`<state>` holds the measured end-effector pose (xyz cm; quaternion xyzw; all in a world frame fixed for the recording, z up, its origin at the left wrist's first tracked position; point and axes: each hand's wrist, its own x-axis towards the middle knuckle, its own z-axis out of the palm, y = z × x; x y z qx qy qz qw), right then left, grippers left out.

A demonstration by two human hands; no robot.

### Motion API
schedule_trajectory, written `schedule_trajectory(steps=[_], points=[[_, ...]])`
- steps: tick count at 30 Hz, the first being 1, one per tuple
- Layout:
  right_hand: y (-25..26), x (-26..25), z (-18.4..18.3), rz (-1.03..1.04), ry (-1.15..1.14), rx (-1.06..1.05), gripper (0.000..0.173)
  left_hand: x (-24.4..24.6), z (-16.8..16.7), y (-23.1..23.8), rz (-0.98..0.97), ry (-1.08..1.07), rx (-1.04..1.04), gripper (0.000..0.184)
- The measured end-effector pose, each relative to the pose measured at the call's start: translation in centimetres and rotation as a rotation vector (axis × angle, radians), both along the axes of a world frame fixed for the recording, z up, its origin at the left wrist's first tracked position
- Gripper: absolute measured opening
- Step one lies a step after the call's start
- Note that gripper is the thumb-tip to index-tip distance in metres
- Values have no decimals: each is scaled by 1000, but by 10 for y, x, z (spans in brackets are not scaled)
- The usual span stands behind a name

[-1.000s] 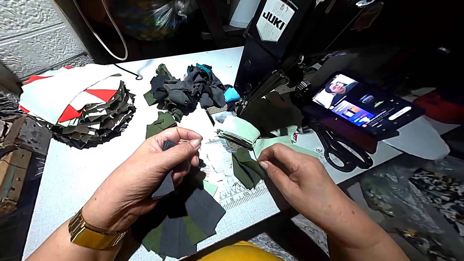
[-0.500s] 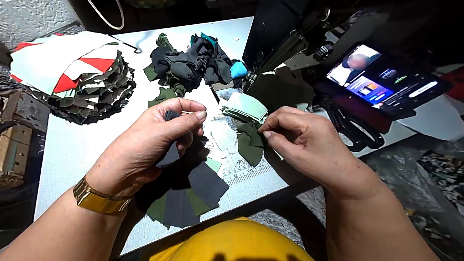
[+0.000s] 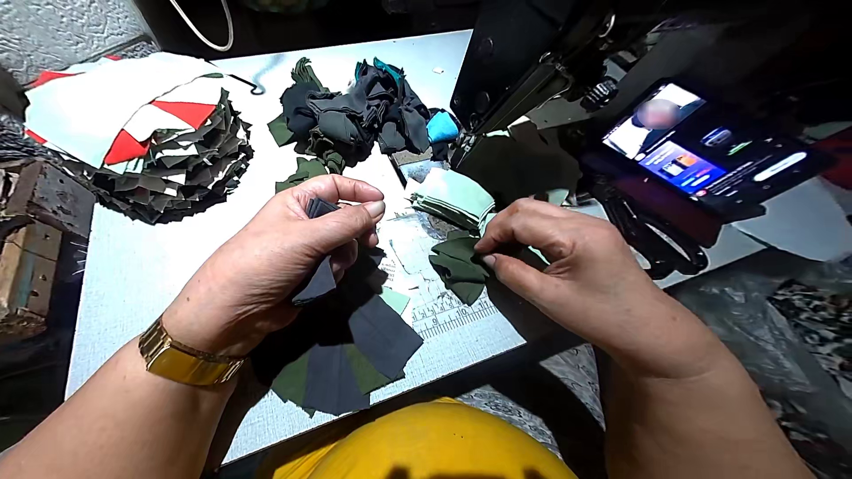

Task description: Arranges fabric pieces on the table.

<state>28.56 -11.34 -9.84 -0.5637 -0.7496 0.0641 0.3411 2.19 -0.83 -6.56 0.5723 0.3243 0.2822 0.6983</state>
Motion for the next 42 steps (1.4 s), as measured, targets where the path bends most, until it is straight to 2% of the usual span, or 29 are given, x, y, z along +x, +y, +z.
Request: schedule_trajectory(steps=[3,6,10,14,17,21,26,31,37,42], points=[[0,-1,1,-47,21,41,13,0,0,0,17,4,11,13],[1,-3,6,-75,141,82,15,1,-1,0,23,12,17,14],[-2,-11,20,-7,324,50,17,2,-2,0,-7,8,54,19],[-8,-39,33,141,387,-1,17,-1,0,3,-205,-22,36,35],[-10,-57,35,236,420,21,17,-2,1,6,-357,-41,9,39],[-11,-67,27,217,466,34,15,-9,1,14,-462,-86,61,35],[-15,-75,11,96,542,-17,16,-14,5,19,-444,62,233,36],[-16,-81,6,96,593,-30,15,-13,1,21,-517,130,233,34],[-17,-78,7,111,562,-39,15,-15,1,25,-577,199,281,1],[-19,-79,-1,65,523,-80,18,-16,-3,30,-596,238,358,7]])
